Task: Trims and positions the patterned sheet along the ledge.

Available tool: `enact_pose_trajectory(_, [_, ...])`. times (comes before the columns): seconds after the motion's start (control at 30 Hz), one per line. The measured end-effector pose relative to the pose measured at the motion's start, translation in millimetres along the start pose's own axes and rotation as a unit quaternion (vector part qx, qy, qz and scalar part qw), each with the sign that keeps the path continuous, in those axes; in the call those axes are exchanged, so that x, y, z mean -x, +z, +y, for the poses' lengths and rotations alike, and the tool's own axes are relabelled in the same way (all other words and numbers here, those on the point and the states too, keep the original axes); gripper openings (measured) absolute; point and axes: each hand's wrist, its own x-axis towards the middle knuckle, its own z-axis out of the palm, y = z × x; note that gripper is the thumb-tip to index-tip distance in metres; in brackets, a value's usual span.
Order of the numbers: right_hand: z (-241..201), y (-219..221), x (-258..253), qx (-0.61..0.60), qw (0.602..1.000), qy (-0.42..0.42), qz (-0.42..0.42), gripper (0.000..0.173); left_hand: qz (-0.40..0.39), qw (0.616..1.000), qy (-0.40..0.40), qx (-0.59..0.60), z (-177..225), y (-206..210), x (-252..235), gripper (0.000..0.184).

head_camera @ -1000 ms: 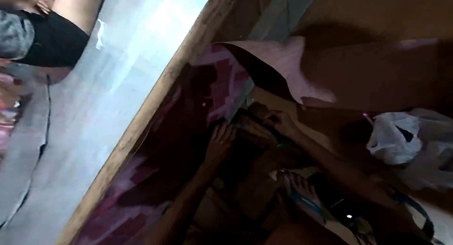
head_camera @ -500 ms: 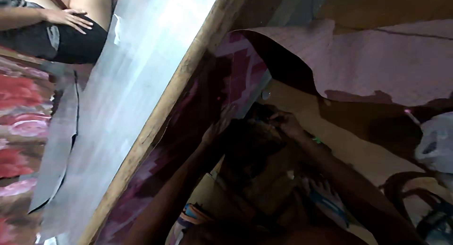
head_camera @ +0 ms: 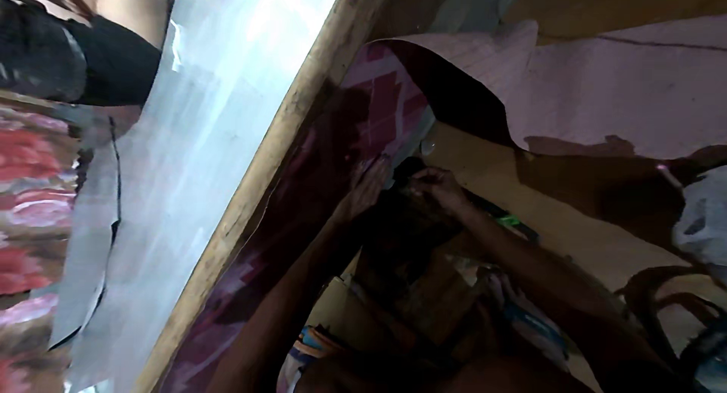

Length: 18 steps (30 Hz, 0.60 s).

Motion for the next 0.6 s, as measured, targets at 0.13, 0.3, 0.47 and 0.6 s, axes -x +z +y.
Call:
enact_pose_trajectory(0.13, [10, 3, 11, -0.022, 0.999, 0.024, 0.011, 0.018, -0.132, 0.987, -0.075, 0.056, 11, -21, 34, 0.060])
enact_pose_trajectory(0.3, [24, 4, 25, -0.007, 0.999, 0.050, -0.007, 0.022, -0.205, 0.972, -0.088, 0.080, 25, -34, 76, 0.056])
enact_pose_trajectory(0.47, [32, 19, 20, -0.038, 0.993, 0.018, -0.109, 0.023, -0.121, 0.989, -0.069, 0.042, 40, 4, 116, 0.049])
enact_pose_trajectory(0.6, [41, 33, 8, -0.059, 0.989, -0.030, -0.131, 0.022, -0.069, 0.993, -0.090, -0.028, 53, 5, 117, 0.047])
